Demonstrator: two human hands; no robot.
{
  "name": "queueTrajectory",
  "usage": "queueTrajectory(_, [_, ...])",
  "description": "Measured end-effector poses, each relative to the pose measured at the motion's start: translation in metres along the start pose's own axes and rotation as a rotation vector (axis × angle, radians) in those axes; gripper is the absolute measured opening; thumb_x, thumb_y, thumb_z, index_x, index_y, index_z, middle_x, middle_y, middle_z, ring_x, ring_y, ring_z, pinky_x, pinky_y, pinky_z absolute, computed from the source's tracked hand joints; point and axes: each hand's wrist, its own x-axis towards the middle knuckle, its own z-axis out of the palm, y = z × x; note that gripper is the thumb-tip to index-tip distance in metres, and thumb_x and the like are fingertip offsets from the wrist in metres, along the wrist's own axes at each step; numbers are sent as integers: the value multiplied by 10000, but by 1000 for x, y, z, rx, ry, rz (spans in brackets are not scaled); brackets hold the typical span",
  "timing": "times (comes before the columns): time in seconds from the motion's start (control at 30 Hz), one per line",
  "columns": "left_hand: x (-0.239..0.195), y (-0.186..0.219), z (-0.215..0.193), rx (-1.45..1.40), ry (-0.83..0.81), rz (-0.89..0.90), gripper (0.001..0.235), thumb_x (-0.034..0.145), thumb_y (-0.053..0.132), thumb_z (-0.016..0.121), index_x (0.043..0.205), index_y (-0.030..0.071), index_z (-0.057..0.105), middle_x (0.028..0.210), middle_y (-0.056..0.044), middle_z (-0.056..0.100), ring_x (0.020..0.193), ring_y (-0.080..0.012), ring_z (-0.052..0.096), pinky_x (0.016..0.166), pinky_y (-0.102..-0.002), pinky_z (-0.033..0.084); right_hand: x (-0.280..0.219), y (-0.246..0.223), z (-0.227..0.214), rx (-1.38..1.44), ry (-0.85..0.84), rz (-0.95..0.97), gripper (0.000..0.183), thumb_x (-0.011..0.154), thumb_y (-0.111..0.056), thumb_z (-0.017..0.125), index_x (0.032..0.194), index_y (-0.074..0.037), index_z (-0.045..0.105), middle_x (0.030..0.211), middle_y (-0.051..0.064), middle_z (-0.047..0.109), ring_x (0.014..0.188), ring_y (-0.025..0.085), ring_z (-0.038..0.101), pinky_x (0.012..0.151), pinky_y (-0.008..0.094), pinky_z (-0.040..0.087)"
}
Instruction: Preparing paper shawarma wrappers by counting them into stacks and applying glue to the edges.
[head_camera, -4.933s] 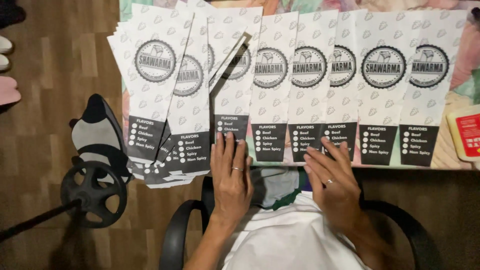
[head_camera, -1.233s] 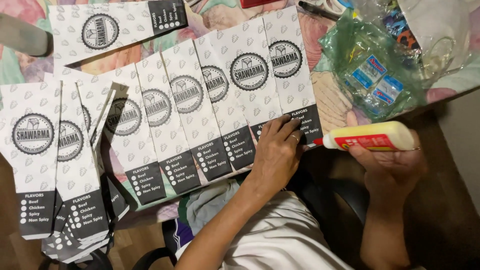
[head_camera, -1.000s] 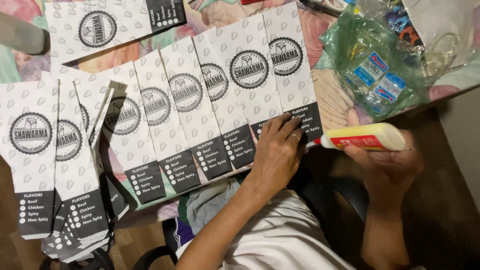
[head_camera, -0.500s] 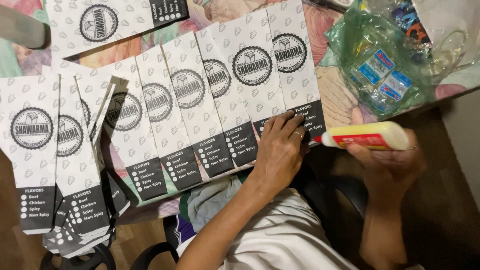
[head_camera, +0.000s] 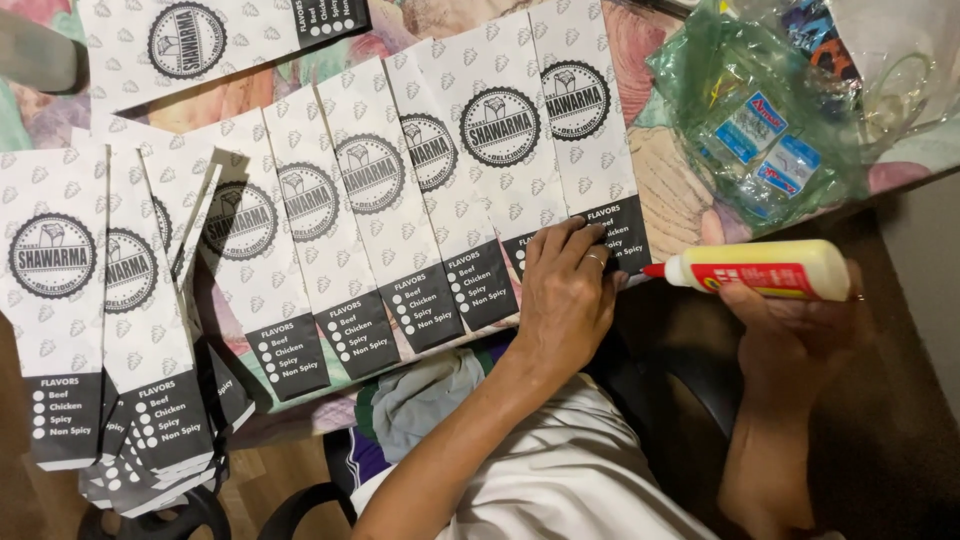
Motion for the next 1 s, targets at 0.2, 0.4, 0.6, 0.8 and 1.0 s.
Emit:
queueTrajectory(0.2, [0,0,-7,-32,-11,15,296,766,-116,616,1052,-116,693,1189,-238,685,1178,-418,582,1025,-506,446,-11,-5,17,92,-115,20,336,804,68,789,1010,92,525,1166,325,647,1199,440,706,1085,490,653])
queueTrajectory(0.4, [-1,-4,-12,-34,-47,21,385,738,-151,566,1093,-92,700,1236,-209,675,1208,-394,584,1029,-505,433,-4,39,-24,-359,105,78,580,624,-87,953,868,-48,429,921,-5,450,782,108,455,628,267,447])
queueTrajectory(0.6, [-1,-5,-11,-1,-67,43,460,660,-122,616,1114,-102,693,1231,-212,667,1203,-395,567,1031,-503,425,-6,1,11,-134,57,179,412,740,46,862,920,-18,497,1034,114,683,923,203,726,824,306,677])
queueTrajectory(0.8, [-2,-7,-8,3,-72,56,480,649,-129,602,1125,-116,670,1225,-227,642,1206,-411,543,1007,-514,443,-9,-8,18,9,-59,24,345,817,65,822,878,46,483,922,145,597,1026,363,745,1119,494,706])
queueTrajectory(1.0, [0,-10,-19,-117,-86,111,501,678,-240,543,1166,-190,640,1242,-286,633,1214,-480,509,985,-549,478,-6,2,7,179,43,-20,337,834,139,740,877,-26,450,1008,211,523,1106,412,687,1074,657,693])
